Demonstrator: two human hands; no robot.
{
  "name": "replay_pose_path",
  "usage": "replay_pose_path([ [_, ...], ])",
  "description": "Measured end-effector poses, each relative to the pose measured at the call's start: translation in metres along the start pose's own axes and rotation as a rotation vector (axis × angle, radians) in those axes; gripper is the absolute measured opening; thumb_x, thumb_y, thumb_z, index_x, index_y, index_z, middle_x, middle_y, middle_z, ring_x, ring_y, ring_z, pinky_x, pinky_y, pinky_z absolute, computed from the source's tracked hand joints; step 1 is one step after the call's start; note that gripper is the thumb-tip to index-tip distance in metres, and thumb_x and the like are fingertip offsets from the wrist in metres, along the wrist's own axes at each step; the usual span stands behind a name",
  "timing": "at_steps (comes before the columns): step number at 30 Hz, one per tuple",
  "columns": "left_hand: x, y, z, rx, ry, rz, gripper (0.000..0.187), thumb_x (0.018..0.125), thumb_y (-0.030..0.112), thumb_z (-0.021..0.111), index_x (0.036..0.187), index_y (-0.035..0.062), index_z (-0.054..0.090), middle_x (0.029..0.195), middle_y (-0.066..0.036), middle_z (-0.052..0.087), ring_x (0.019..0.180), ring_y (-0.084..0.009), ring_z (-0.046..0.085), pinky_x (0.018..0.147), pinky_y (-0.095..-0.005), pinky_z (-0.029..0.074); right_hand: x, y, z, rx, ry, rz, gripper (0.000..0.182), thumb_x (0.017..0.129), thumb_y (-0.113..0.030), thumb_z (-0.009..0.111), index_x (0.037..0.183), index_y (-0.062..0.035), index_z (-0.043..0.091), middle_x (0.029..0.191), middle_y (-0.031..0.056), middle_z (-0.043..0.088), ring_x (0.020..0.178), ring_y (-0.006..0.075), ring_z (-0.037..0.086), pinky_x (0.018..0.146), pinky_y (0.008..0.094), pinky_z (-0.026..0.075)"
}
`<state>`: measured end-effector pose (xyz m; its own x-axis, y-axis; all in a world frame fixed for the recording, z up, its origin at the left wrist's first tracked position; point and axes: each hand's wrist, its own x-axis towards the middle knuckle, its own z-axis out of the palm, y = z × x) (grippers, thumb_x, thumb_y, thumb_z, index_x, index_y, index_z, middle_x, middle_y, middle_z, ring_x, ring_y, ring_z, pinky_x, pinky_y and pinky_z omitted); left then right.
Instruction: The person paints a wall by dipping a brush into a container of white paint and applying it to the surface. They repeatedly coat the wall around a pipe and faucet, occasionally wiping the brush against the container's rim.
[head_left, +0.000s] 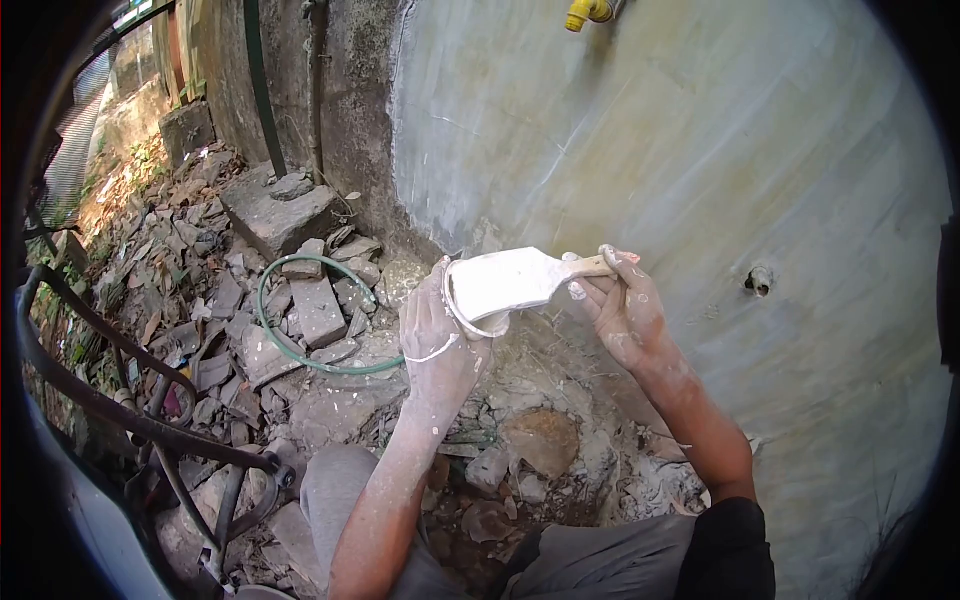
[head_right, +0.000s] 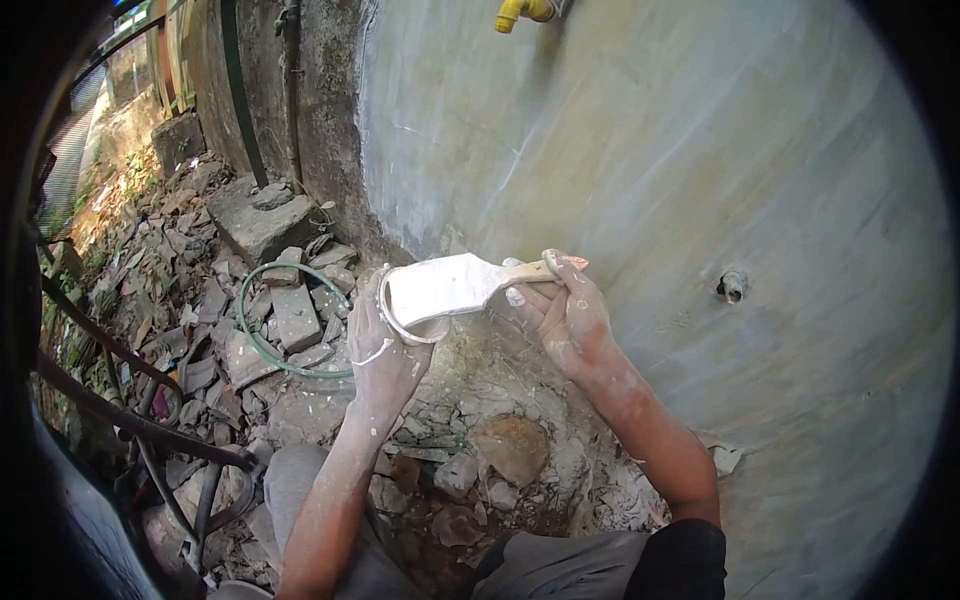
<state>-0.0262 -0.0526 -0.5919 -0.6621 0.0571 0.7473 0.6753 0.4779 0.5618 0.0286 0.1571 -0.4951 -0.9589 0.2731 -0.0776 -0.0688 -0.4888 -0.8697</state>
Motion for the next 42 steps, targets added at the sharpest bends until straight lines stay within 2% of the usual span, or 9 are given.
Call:
replay_pose_path([
  [13,0.004,0.004,0.006,-0.189,0.070,-0.227,0.072,0.076,0.018,0.082,0.134,-0.0048,0.047,0.126,-0.023,0.058,0.117,-0.0414,0.058,0.101,-0.0466,0.046,-0.008,0.001,-0.003,0.107,0.117,-0.165,0.025,0.108,-0.022,0.047,0.123,-0.0022,0.050,0.128,0.0223,0.059,0.123,0.0318,0.059,0.103,0.0391,0.054],
  [20,0.006,0.003,0.008,-0.248,0.088,-0.248,0.067,0.075,0.013,0.080,0.132,-0.0047,0.049,0.122,-0.022,0.059,0.114,-0.0399,0.059,0.100,-0.0456,0.047,0.000,-0.076,0.025,-0.190,0.155,-1.129,0.026,0.108,-0.016,0.048,0.129,-0.0023,0.045,0.139,0.0257,0.054,0.131,0.0318,0.056,0.110,0.0424,0.051],
  [21,0.005,0.003,0.008,-0.252,0.077,-0.247,0.067,0.075,0.013,0.080,0.132,-0.0047,0.049,0.122,-0.022,0.059,0.114,-0.0399,0.059,0.100,-0.0456,0.047,0.009,-0.080,0.019,-0.192,0.167,-1.130,0.026,0.108,-0.016,0.048,0.129,-0.0023,0.045,0.139,0.0257,0.054,0.131,0.0318,0.056,0.110,0.0424,0.051],
  [23,0.003,0.002,0.009,-0.196,0.083,-0.198,0.067,0.074,0.013,0.080,0.131,-0.0049,0.049,0.124,-0.022,0.058,0.116,-0.0395,0.059,0.101,-0.0455,0.047,0.025,-0.081,0.007,-1.212,0.025,-1.827,0.021,0.107,-0.019,0.050,0.115,-0.0009,0.057,0.131,0.0283,0.061,0.120,0.0356,0.065,0.100,0.0440,0.056],
  [24,0.002,0.002,0.009,-0.198,0.073,-0.199,0.067,0.074,0.013,0.080,0.131,-0.0049,0.049,0.124,-0.022,0.058,0.116,-0.0395,0.059,0.101,-0.0455,0.047,0.019,-0.080,0.005,-1.590,0.093,-1.864,0.012,0.100,-0.016,0.058,0.102,-0.0055,0.064,0.128,0.0224,0.066,0.116,0.0347,0.068,0.096,0.0437,0.057],
  [29,0.005,0.006,0.003,-0.187,0.040,-0.223,0.075,0.073,0.013,0.080,0.137,-0.0061,0.045,0.128,-0.025,0.057,0.119,-0.0431,0.058,0.102,-0.0490,0.046,0.060,-0.024,-0.036,-2.121,0.085,-1.633,0.013,0.085,-0.012,0.069,0.099,-0.0118,0.068,0.131,0.0138,0.066,0.123,0.0358,0.063,0.096,0.0450,0.055],
  [33,0.007,0.005,-0.005,-0.199,0.070,-0.190,0.073,0.073,0.012,0.079,0.136,-0.0058,0.046,0.128,-0.025,0.057,0.119,-0.0428,0.058,0.102,-0.0488,0.046,0.068,0.080,-0.108,-2.325,-0.186,-1.480,0.009,0.089,-0.021,0.063,0.095,-0.0143,0.060,0.120,0.0119,0.064,0.124,0.0349,0.060,0.095,0.0505,0.054],
  [38,0.007,0.004,-0.005,-0.194,0.078,-0.201,0.072,0.074,0.011,0.079,0.136,-0.0054,0.046,0.126,-0.024,0.058,0.119,-0.0419,0.058,0.103,-0.0478,0.046,0.043,0.133,-0.121,-2.186,-0.514,-1.347,0.011,0.089,-0.021,0.061,0.096,-0.0139,0.059,0.114,0.0130,0.062,0.121,0.0347,0.060,0.098,0.0532,0.052],
  [42,0.007,0.000,-0.005,-0.212,0.085,-0.213,0.072,0.074,0.011,0.079,0.136,-0.0052,0.046,0.126,-0.024,0.058,0.118,-0.0415,0.059,0.102,-0.0476,0.046,0.038,0.087,-0.062,-2.013,-0.366,-1.402,0.012,0.084,-0.014,0.066,0.096,-0.0154,0.067,0.115,0.0118,0.065,0.117,0.0336,0.064,0.102,0.0485,0.052],
])
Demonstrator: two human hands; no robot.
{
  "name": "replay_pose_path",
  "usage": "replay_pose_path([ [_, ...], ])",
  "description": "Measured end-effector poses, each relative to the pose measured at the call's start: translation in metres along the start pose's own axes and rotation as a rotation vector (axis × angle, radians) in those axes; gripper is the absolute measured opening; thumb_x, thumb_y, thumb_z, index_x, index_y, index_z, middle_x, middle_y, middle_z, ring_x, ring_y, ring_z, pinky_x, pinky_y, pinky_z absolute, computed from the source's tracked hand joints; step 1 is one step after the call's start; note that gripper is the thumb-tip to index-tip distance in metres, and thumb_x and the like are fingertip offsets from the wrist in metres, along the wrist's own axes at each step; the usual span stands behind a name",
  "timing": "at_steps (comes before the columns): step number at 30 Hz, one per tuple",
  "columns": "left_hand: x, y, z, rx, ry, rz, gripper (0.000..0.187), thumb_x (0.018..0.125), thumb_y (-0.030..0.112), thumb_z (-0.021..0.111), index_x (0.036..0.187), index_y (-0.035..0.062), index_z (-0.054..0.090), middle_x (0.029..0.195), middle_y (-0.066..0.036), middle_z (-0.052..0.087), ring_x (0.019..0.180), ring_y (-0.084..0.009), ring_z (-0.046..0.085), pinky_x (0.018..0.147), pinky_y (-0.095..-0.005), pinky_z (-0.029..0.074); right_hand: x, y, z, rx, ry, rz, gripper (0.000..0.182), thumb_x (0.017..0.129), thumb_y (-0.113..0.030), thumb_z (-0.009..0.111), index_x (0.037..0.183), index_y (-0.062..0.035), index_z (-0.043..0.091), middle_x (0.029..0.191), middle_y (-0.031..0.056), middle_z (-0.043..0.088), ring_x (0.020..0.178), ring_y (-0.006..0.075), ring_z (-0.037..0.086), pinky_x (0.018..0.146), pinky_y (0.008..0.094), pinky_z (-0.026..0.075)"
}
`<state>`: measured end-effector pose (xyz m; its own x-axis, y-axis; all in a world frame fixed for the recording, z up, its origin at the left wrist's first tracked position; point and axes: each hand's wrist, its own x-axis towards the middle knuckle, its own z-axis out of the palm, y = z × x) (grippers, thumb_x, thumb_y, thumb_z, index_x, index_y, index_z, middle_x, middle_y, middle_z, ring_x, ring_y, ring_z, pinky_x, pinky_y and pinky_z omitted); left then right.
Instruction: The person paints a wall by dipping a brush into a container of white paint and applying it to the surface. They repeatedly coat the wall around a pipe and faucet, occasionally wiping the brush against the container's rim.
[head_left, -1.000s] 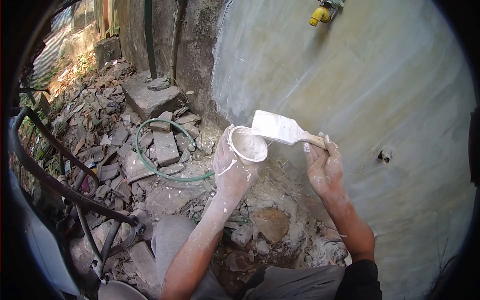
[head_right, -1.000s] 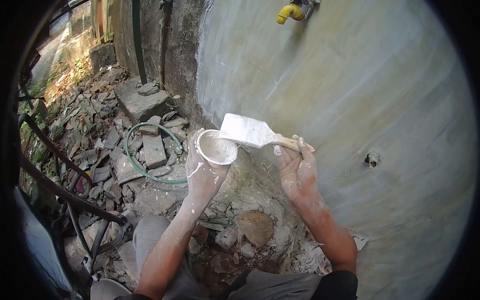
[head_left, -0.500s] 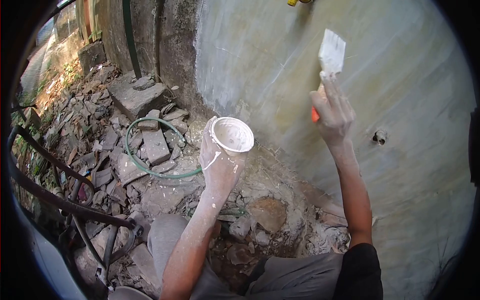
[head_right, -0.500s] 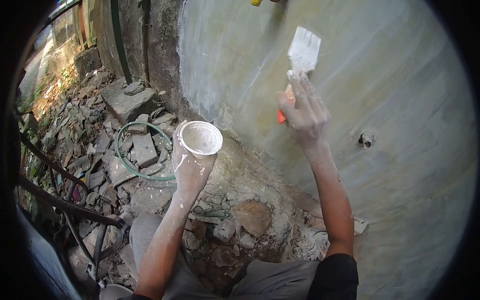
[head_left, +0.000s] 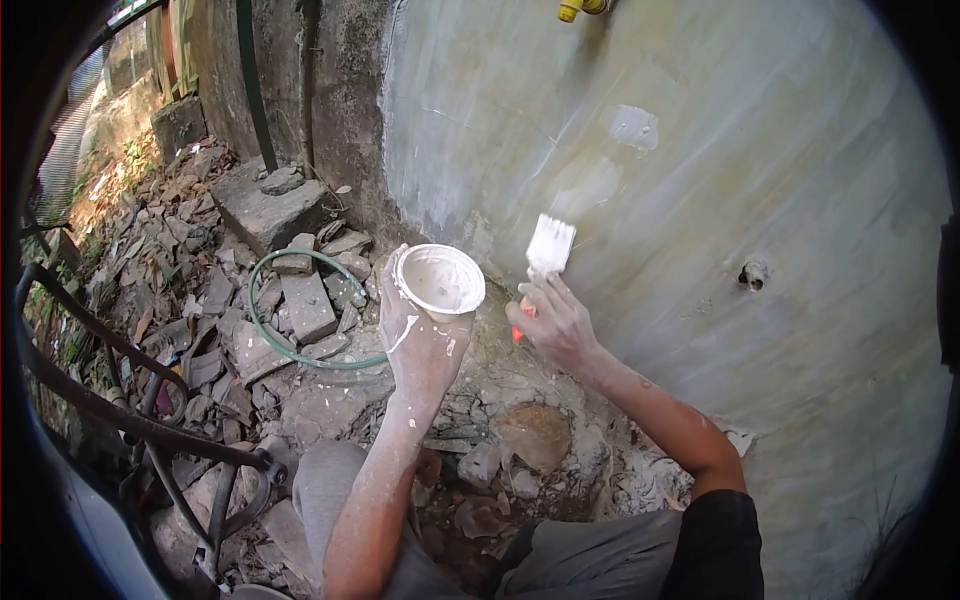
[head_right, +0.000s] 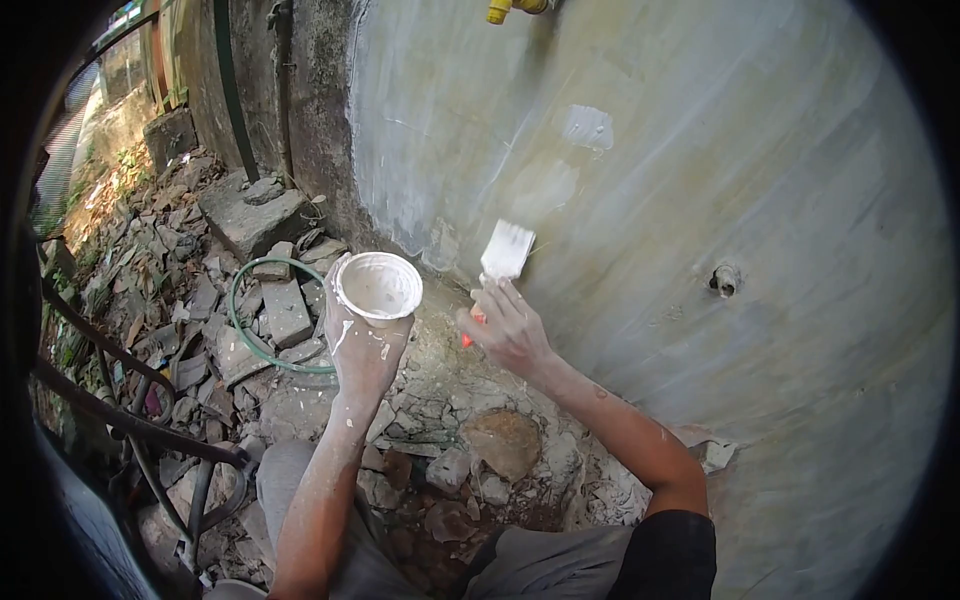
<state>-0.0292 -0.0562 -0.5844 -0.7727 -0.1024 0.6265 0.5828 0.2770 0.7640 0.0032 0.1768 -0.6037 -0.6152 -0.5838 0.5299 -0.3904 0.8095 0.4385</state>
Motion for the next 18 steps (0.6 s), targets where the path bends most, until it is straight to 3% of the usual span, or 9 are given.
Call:
replay_pose_path([
  [3,0.000,0.001,0.000,0.048,0.012,0.017,0.073,0.073,0.010,0.080,0.136,-0.0049,0.046,0.125,-0.023,0.058,0.117,-0.0413,0.059,0.102,-0.0472,0.047,0.051,0.035,-0.043,-0.080,0.189,0.051,0.015,0.080,-0.009,0.070,0.094,-0.0147,0.072,0.116,0.0121,0.067,0.116,0.0349,0.066,0.098,0.0429,0.057],
  [7,0.001,0.001,0.002,0.024,-0.008,0.021,0.073,0.073,0.011,0.080,0.135,-0.0052,0.046,0.125,-0.023,0.058,0.117,-0.0413,0.059,0.102,-0.0469,0.047,0.096,0.090,-0.078,-0.330,0.364,0.037,0.024,0.078,-0.007,0.070,0.100,-0.0169,0.074,0.119,0.0113,0.066,0.119,0.0340,0.065,0.099,0.0431,0.055],
  [13,0.002,-0.001,0.001,0.004,0.006,-0.017,0.071,0.074,0.012,0.081,0.134,-0.0063,0.048,0.125,-0.024,0.058,0.116,-0.0407,0.060,0.102,-0.0465,0.047,0.088,0.108,-0.069,-0.513,0.243,0.071,0.018,0.082,-0.015,0.067,0.099,-0.0203,0.064,0.113,0.0052,0.063,0.120,0.0298,0.063,0.099,0.0426,0.056],
  [18,0.003,0.001,-0.003,0.014,0.018,-0.016,0.073,0.074,0.012,0.082,0.135,-0.0063,0.047,0.126,-0.024,0.058,0.118,-0.0403,0.059,0.103,-0.0462,0.046,-0.005,0.036,0.023,-0.273,-0.023,-0.036,0.013,0.087,-0.017,0.063,0.099,-0.0173,0.061,0.102,0.0102,0.060,0.115,0.0324,0.062,0.099,0.0446,0.053],
])
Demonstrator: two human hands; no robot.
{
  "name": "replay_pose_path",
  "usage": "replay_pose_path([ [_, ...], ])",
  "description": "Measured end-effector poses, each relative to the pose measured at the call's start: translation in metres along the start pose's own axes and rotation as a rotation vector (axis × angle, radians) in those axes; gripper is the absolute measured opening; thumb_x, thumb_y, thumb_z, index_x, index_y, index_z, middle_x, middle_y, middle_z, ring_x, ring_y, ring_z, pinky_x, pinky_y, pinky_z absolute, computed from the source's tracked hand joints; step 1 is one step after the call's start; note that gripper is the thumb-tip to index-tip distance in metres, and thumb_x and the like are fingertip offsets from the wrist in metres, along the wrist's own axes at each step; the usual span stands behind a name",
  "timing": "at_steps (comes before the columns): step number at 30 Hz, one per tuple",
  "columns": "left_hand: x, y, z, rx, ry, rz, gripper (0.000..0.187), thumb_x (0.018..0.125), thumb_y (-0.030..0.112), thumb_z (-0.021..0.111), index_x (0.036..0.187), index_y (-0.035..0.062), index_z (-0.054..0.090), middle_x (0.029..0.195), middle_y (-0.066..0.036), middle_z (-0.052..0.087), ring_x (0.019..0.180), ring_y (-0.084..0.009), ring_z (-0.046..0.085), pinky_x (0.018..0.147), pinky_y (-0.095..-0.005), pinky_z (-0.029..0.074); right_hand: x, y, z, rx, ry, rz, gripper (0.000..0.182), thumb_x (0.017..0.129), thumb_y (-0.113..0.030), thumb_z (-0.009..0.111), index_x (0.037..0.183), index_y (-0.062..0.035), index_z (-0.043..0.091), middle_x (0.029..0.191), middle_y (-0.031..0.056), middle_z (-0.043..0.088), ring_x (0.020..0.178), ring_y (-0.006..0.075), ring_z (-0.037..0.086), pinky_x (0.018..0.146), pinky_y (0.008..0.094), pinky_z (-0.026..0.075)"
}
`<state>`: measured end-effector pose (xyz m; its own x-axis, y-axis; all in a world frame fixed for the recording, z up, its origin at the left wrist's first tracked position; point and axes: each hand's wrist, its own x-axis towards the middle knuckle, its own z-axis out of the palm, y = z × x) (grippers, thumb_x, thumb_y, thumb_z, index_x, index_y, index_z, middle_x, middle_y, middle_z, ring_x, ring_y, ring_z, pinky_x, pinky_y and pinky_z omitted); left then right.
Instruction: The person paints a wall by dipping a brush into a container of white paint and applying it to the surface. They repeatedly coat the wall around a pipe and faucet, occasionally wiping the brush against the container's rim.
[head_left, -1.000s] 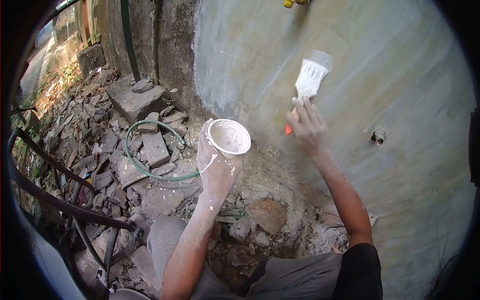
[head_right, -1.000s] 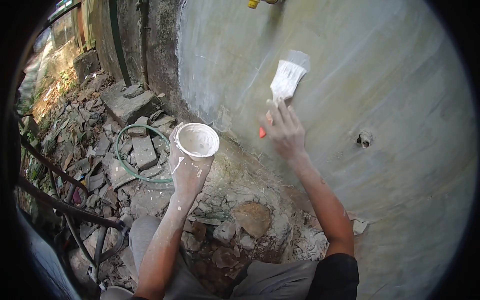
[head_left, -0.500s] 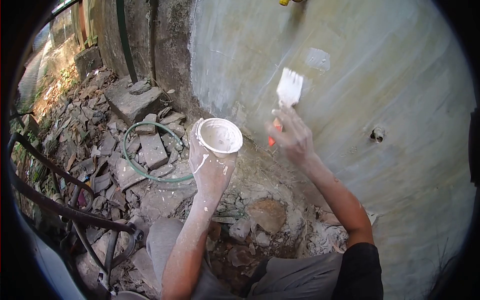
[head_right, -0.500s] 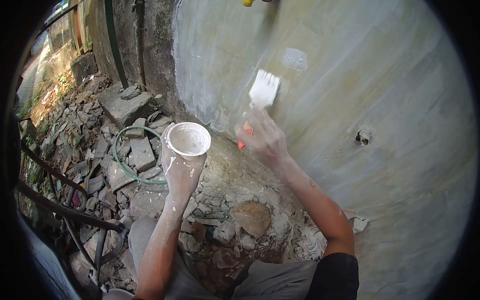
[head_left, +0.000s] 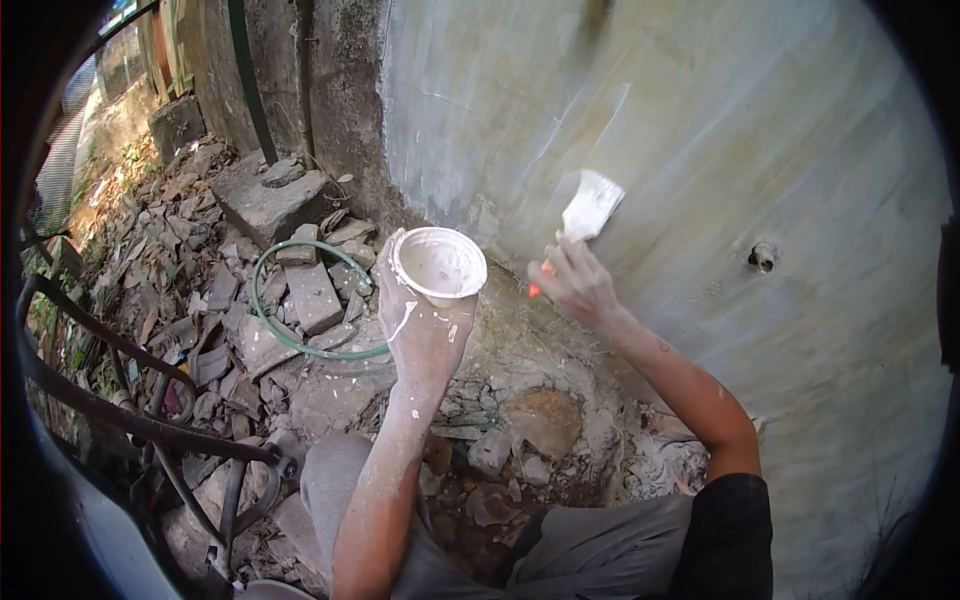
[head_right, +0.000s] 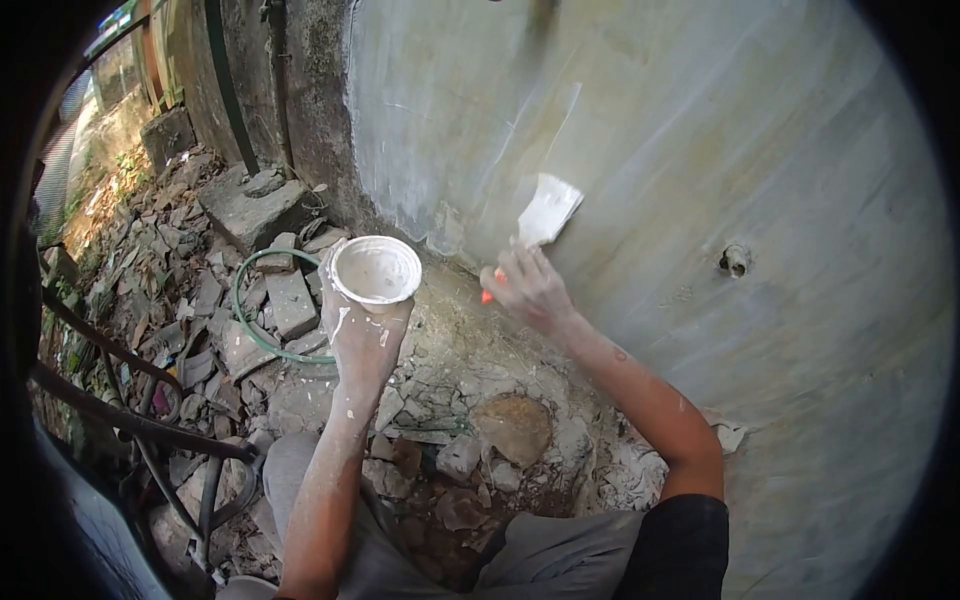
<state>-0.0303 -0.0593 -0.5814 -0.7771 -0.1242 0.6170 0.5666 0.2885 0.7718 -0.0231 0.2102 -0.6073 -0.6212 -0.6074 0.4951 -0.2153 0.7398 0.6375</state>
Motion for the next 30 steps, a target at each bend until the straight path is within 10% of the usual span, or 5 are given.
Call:
replay_pose_path([
  [6,0.000,0.003,-0.003,0.015,-0.005,0.016,0.073,0.074,0.013,0.083,0.135,-0.0055,0.046,0.127,-0.023,0.058,0.119,-0.0404,0.058,0.104,-0.0465,0.045,-0.031,-0.062,-0.003,0.235,-0.108,-0.076,0.011,0.085,-0.015,0.063,0.096,-0.0176,0.063,0.096,0.0078,0.058,0.110,0.0293,0.063,0.098,0.0460,0.053],
  [18,0.000,-0.001,0.001,0.013,-0.039,-0.020,0.072,0.075,0.013,0.083,0.134,-0.0053,0.046,0.126,-0.022,0.057,0.118,-0.0396,0.058,0.102,-0.0456,0.046,0.107,0.091,-0.044,-0.148,0.322,0.081,0.014,0.084,-0.017,0.067,0.096,-0.0231,0.063,0.104,0.0049,0.059,0.113,0.0224,0.062,0.104,0.0509,0.052],
  [30,-0.002,-0.004,-0.002,-0.001,-0.027,-0.049,0.074,0.074,0.012,0.083,0.135,-0.0043,0.044,0.124,-0.022,0.059,0.115,-0.0379,0.060,0.101,-0.0444,0.047,-0.037,-0.090,0.051,0.327,-0.102,-0.180,0.007,0.084,-0.023,0.065,0.085,-0.0172,0.060,0.094,0.0064,0.056,0.106,0.0232,0.059,0.106,0.0607,0.046],
])
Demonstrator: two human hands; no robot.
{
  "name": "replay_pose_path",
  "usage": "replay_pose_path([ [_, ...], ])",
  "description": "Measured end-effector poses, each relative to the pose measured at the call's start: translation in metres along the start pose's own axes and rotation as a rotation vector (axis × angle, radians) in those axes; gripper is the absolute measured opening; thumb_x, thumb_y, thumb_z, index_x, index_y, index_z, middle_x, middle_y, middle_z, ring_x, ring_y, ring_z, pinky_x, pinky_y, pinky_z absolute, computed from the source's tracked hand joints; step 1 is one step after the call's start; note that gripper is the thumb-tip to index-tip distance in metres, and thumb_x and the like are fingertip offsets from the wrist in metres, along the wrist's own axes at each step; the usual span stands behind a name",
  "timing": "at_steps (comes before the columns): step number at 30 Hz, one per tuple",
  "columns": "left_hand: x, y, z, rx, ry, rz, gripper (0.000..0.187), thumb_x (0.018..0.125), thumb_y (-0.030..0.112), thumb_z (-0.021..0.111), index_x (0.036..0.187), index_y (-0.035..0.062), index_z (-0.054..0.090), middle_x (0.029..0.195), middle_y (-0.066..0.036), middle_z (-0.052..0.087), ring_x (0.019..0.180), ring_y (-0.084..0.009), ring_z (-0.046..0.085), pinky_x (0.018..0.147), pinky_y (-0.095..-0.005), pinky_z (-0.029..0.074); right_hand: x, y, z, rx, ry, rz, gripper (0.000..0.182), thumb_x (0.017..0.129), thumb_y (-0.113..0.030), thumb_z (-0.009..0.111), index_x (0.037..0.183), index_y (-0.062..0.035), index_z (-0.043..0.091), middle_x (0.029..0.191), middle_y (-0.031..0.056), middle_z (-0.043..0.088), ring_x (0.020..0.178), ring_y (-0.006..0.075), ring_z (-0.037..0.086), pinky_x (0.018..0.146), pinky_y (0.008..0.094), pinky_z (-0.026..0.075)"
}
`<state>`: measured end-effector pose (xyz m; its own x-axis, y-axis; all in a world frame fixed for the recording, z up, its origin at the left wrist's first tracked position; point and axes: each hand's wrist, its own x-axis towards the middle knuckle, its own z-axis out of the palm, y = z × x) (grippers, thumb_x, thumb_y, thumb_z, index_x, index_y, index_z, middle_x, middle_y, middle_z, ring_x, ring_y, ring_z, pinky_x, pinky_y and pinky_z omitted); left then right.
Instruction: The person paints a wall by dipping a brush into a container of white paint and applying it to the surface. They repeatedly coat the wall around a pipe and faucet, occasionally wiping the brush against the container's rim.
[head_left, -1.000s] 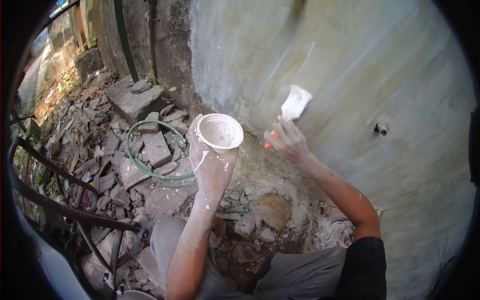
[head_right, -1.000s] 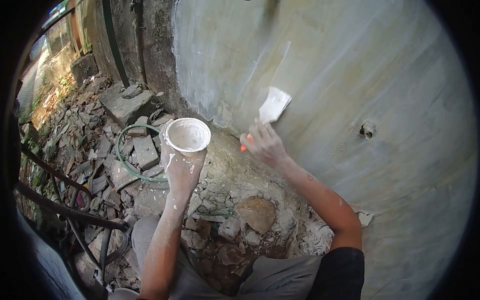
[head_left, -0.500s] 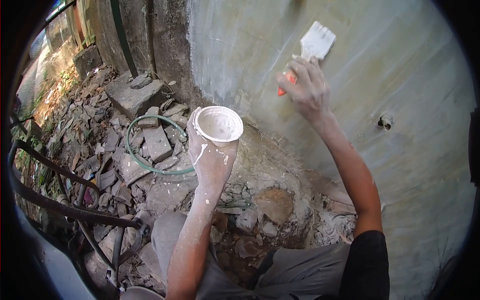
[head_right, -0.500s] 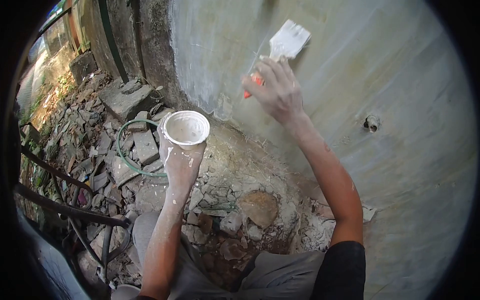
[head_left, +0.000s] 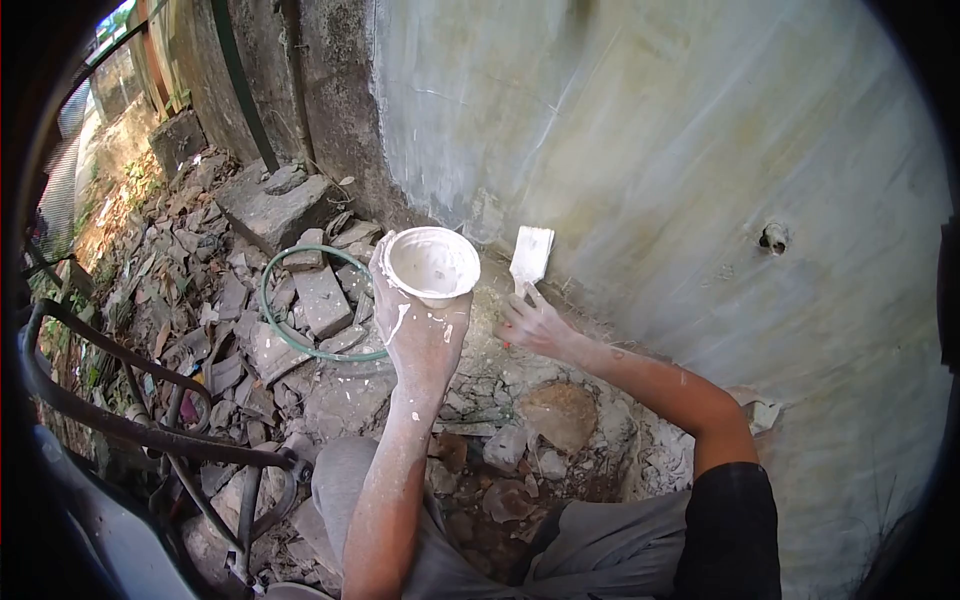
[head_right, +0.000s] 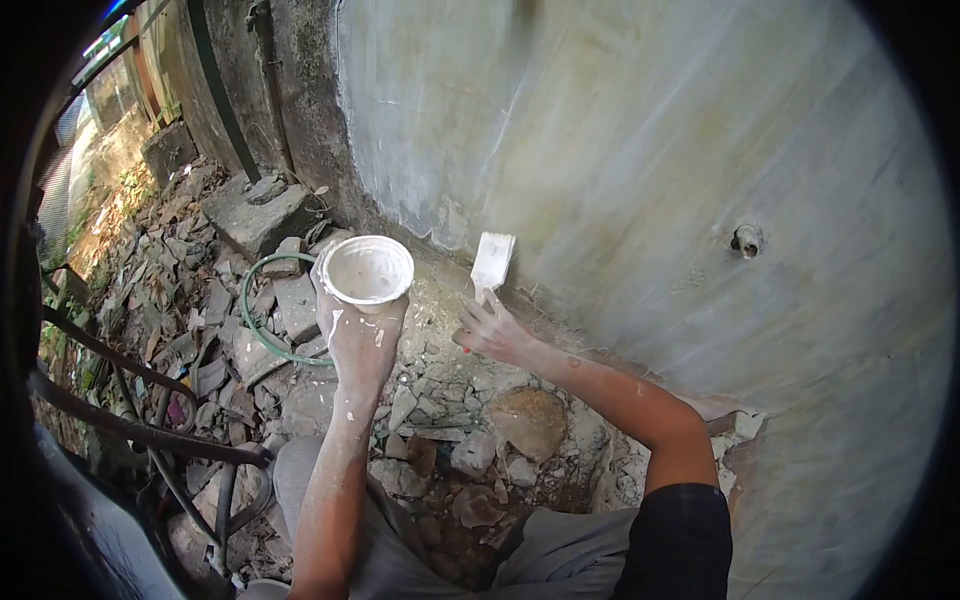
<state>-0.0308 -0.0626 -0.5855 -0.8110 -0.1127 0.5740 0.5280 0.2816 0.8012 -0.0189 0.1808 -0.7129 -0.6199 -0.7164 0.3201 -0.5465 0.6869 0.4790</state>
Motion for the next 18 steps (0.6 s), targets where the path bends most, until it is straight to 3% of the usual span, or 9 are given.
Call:
replay_pose_path([
  [9,0.003,0.002,0.000,0.001,0.025,0.034,0.070,0.073,0.011,0.083,0.133,-0.0025,0.047,0.124,-0.020,0.058,0.114,-0.0389,0.061,0.099,-0.0447,0.048,0.042,0.075,-0.090,-0.363,0.238,0.264,0.011,0.082,-0.020,0.066,0.083,-0.0194,0.055,0.093,0.0031,0.053,0.104,0.0194,0.058,0.106,0.0560,0.042],
  [12,0.005,0.001,0.000,0.034,0.038,0.060,0.071,0.074,0.011,0.083,0.133,-0.0026,0.047,0.124,-0.020,0.058,0.115,-0.0389,0.060,0.099,-0.0446,0.048,0.016,0.069,-0.064,-0.366,0.168,0.261,0.010,0.083,-0.019,0.065,0.086,-0.0195,0.056,0.094,0.0023,0.053,0.103,0.0182,0.058,0.105,0.0555,0.043],
  [14,0.005,0.001,-0.001,-0.015,0.032,0.040,0.072,0.074,0.010,0.082,0.134,-0.0026,0.046,0.125,-0.021,0.058,0.115,-0.0390,0.060,0.100,-0.0448,0.047,-0.012,0.043,-0.035,-0.243,-0.002,0.175,0.009,0.084,-0.019,0.064,0.088,-0.0199,0.056,0.094,0.0024,0.053,0.102,0.0193,0.057,0.102,0.0551,0.044],
  [18,0.004,0.005,-0.002,0.001,0.039,0.038,0.072,0.074,0.010,0.082,0.135,-0.0032,0.045,0.125,-0.022,0.058,0.115,-0.0388,0.060,0.100,-0.0449,0.047,-0.045,-0.006,-0.004,-0.108,-0.097,0.055,0.007,0.085,-0.020,0.064,0.088,-0.0199,0.057,0.093,0.0033,0.053,0.100,0.0210,0.058,0.100,0.0542,0.046],
])
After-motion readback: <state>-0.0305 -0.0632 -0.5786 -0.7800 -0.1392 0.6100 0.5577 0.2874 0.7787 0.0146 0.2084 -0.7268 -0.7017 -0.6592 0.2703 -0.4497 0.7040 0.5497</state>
